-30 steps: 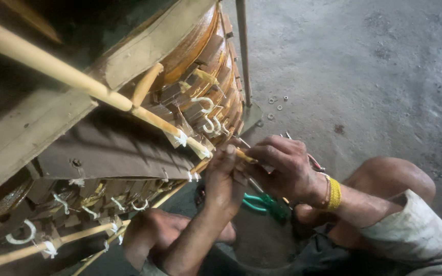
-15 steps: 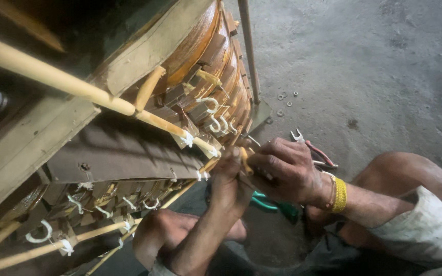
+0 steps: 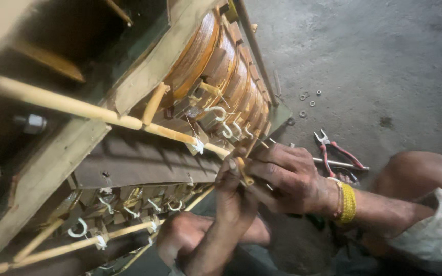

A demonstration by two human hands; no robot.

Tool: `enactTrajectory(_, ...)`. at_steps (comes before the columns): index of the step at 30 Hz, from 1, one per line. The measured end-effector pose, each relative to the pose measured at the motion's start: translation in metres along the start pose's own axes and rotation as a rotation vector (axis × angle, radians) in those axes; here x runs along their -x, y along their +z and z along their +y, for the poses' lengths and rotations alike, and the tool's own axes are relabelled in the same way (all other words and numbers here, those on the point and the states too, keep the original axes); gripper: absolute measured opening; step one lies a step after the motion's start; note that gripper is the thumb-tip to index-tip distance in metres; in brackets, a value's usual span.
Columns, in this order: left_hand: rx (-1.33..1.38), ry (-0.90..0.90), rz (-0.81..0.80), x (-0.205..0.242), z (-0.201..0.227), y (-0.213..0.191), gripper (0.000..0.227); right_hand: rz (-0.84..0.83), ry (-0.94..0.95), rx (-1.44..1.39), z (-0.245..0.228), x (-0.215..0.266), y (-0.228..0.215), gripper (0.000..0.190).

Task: The person repairs an electrical transformer by threading wires through insulating sleeves, positioning them by hand and with pliers, and tightening connections with a screwdriver.

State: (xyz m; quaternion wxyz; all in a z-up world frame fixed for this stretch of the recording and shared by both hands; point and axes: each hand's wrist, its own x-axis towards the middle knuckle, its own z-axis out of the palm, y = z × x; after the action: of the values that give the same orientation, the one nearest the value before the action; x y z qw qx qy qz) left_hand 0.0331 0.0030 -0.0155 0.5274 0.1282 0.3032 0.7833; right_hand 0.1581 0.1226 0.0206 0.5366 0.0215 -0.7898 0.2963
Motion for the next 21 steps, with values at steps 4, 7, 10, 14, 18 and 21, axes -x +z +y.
enactTrajectory(4, 0.016, -0.025, -0.004, 0.002, -0.002, 0.004, 0.040, 0.013, 0.024, 0.025, -0.001, 0.002, -0.004, 0.035)
enactTrajectory(7, 0.041, -0.051, 0.002, 0.000, -0.004, 0.000, 0.039, 0.021, 0.015, 0.033, 0.000, 0.004, -0.006, 0.036)
enactTrajectory(10, 0.075, -0.043, 0.023, -0.002, -0.007, -0.007, 0.039, 0.017, 0.019, 0.035, 0.001, 0.005, -0.005, 0.035)
enactTrajectory(14, -0.025, 0.076, 0.077, -0.007, -0.006, -0.006, 0.033, 0.006, 0.058, 0.036, 0.003, 0.009, -0.001, 0.033)
enactTrajectory(18, -0.935, 0.553, 0.137, 0.007, 0.019, 0.008, 0.033, -0.014, 0.137, -0.015, 0.002, 0.015, 0.003, 0.028)
enactTrajectory(21, -1.067, 0.834, -0.118, 0.005, 0.015, 0.020, 0.019, -0.078, 0.212, -0.106, 0.006, 0.021, 0.006, 0.032)
